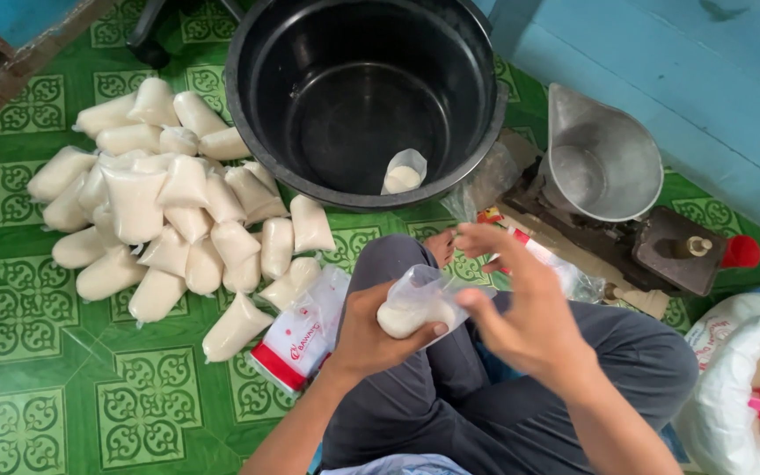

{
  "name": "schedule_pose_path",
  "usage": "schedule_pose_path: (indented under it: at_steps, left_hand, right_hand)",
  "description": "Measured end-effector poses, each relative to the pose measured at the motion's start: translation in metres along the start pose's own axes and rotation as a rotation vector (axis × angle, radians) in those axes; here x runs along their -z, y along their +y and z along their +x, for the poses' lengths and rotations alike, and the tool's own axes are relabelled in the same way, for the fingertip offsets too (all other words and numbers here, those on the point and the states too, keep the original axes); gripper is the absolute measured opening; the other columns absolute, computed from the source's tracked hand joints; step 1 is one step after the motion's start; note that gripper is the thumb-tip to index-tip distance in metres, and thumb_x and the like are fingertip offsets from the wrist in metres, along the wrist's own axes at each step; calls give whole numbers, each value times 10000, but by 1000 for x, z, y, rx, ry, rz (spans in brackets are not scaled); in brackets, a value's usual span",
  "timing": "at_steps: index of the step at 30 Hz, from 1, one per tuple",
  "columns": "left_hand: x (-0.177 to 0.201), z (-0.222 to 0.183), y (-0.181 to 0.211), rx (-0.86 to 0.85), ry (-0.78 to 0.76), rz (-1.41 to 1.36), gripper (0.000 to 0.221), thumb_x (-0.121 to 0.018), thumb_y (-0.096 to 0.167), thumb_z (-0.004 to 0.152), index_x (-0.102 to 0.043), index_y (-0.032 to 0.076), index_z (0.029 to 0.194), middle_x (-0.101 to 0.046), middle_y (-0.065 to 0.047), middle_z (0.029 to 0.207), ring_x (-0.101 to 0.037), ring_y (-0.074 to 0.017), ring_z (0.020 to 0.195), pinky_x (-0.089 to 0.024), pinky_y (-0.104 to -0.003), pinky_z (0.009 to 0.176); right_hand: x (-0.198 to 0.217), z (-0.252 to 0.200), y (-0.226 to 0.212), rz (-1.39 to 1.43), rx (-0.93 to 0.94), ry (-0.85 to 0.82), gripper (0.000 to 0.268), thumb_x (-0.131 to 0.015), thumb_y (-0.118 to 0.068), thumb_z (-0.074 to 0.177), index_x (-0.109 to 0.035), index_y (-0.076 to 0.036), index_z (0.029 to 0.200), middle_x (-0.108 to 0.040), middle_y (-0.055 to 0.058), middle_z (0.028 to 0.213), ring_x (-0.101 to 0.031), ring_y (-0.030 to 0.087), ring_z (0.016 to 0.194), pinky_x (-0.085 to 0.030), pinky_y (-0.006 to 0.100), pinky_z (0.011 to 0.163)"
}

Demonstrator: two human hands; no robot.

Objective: The person is organizing and tying filled plastic bags of food items, placing them into a large black basin.

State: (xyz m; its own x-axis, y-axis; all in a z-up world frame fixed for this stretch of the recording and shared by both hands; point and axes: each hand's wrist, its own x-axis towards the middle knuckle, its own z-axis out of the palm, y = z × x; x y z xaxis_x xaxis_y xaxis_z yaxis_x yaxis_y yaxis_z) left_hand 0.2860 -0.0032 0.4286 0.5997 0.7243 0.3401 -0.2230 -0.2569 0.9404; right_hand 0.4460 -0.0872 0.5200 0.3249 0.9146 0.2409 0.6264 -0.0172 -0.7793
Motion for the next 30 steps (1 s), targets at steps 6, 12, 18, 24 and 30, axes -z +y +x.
schedule_pose_path:
  at_steps: [6,12,18,24,30]
  left_hand:
    - [-9,0,11,42,20,44,258,-863,191,668,-655,65,753,-653,-104,581,-662,-216,507,-508,-299,456]
    - [-2,0,35,110,-53,93,250,-831,210,677,-676,68,813,-686,-93,625,-680,-221,522,-520,-299,472]
    - [5,-5,57,193,-122,159,270,-791,233,689,-700,71,886,-724,-80,678,-702,-227,540,-534,-298,493]
    - [7,-8,66,256,-218,217,315,-750,254,700,-724,75,958,-762,-65,731,-724,-232,558,-549,-298,513]
    - [7,-12,70,207,-202,174,271,-755,277,721,-677,28,795,-693,-79,591,-614,-197,419,-495,-292,426]
  right_hand:
    - [-31,-2,16,-687,317,78,374,-476,-413,993,-548,-154,732,-453,-14,552,-542,185,441,-459,264,427]
    - [-27,1,16,-690,442,-3,367,-521,-391,986,-520,-152,707,-448,-13,557,-501,171,421,-431,271,410]
    - [-12,5,17,-676,611,-109,380,-575,-365,978,-486,-150,677,-442,-12,564,-452,154,397,-396,280,390]
    - [13,12,20,-681,767,-190,414,-628,-338,970,-452,-149,646,-437,-10,571,-403,137,373,-362,289,370]
    - [33,23,15,-673,866,-221,427,-652,-324,956,-434,-151,632,-397,-11,567,-414,152,429,-399,298,420]
